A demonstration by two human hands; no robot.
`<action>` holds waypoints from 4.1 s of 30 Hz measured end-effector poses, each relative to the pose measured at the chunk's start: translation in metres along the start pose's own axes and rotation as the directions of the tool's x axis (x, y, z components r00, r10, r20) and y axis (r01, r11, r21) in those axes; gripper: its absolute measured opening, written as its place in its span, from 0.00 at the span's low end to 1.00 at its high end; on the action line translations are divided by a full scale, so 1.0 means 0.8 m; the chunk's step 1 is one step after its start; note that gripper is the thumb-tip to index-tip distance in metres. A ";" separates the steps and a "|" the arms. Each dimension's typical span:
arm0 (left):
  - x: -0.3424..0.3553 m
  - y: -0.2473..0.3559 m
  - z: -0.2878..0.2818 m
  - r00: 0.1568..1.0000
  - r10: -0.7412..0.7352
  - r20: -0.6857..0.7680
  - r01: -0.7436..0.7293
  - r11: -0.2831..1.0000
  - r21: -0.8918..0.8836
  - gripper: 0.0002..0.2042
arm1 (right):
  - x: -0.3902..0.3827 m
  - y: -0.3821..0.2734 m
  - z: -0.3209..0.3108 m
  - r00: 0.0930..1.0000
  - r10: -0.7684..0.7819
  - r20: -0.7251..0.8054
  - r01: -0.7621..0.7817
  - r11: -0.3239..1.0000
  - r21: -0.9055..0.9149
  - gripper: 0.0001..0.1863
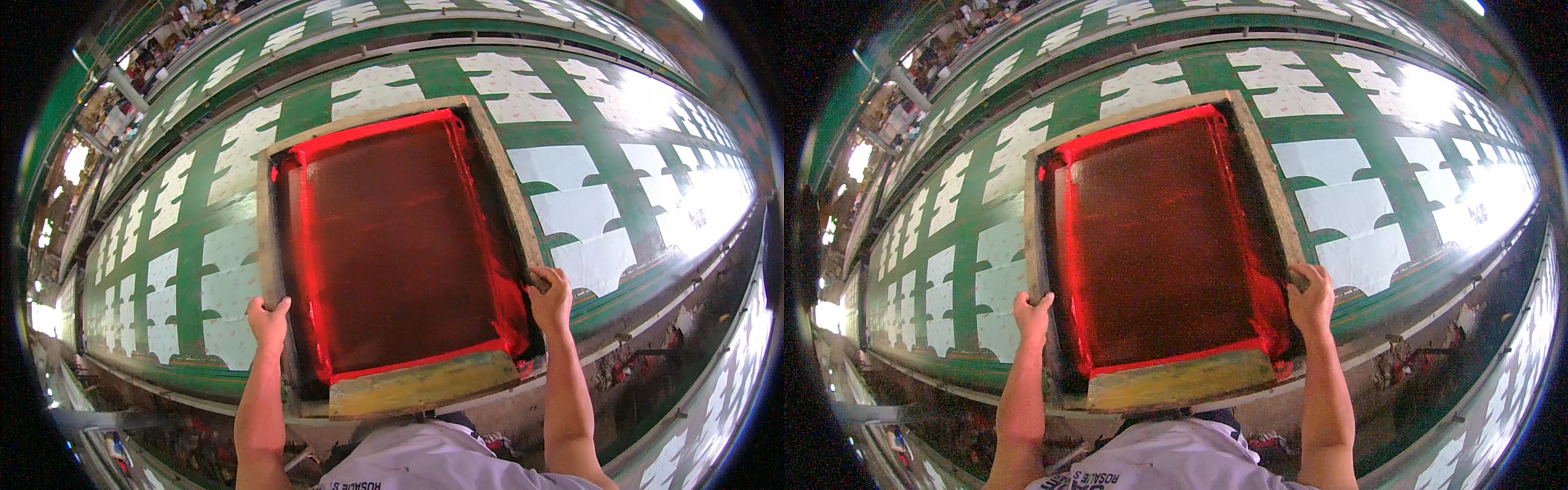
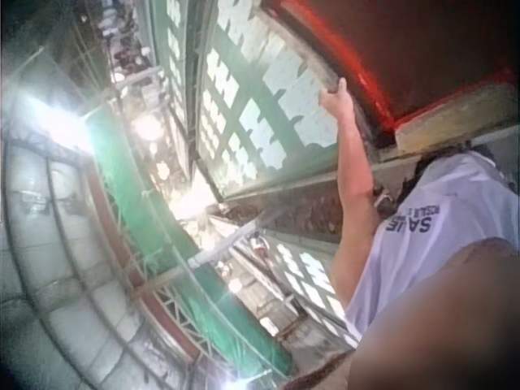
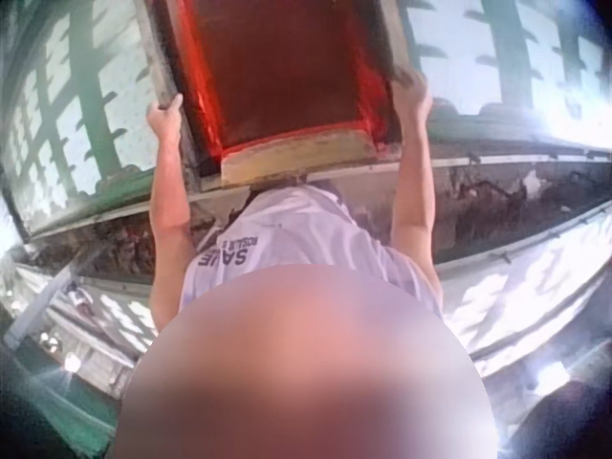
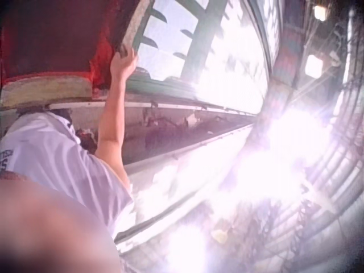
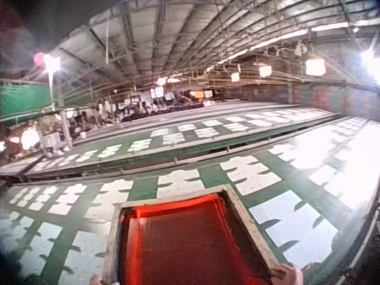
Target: The person uses a squeegee to pull red ink across a screen-printing frame placed over a green surface with white cutout shapes. The person repeatedly repositions the frame and scrapes the ink to coat the screen, then lifts and moves the frame to a new position to continue the process.
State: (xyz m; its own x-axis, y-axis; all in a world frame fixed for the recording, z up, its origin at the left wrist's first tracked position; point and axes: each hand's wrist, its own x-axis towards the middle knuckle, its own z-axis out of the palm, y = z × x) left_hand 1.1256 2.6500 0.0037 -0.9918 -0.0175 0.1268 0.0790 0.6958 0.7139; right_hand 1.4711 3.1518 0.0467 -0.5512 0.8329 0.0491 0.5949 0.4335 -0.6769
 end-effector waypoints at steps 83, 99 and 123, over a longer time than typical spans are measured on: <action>-0.006 0.010 0.022 0.995 0.072 -0.073 -0.071 0.997 0.021 0.18 | 0.370 -0.418 0.345 0.551 -0.507 0.663 0.830 0.412 -0.375 0.18; -0.003 -0.013 0.028 0.988 0.119 -0.095 -0.123 0.992 -0.035 0.20 | 0.037 -0.314 0.190 0.441 -0.349 0.827 0.855 0.443 -0.270 0.21; -0.020 0.029 0.020 0.999 0.026 -0.026 -0.012 0.903 0.429 0.31 | -0.254 -0.124 0.058 0.380 -0.705 0.599 0.865 0.501 0.040 0.39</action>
State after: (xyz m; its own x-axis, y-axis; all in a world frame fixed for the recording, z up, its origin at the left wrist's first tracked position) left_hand 1.1414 2.6781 0.0075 -0.9863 -0.0181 0.1638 0.0406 0.9365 0.3482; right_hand 1.4969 2.9239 0.0695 -0.9792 -0.1950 0.0557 -0.2024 0.9234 -0.3261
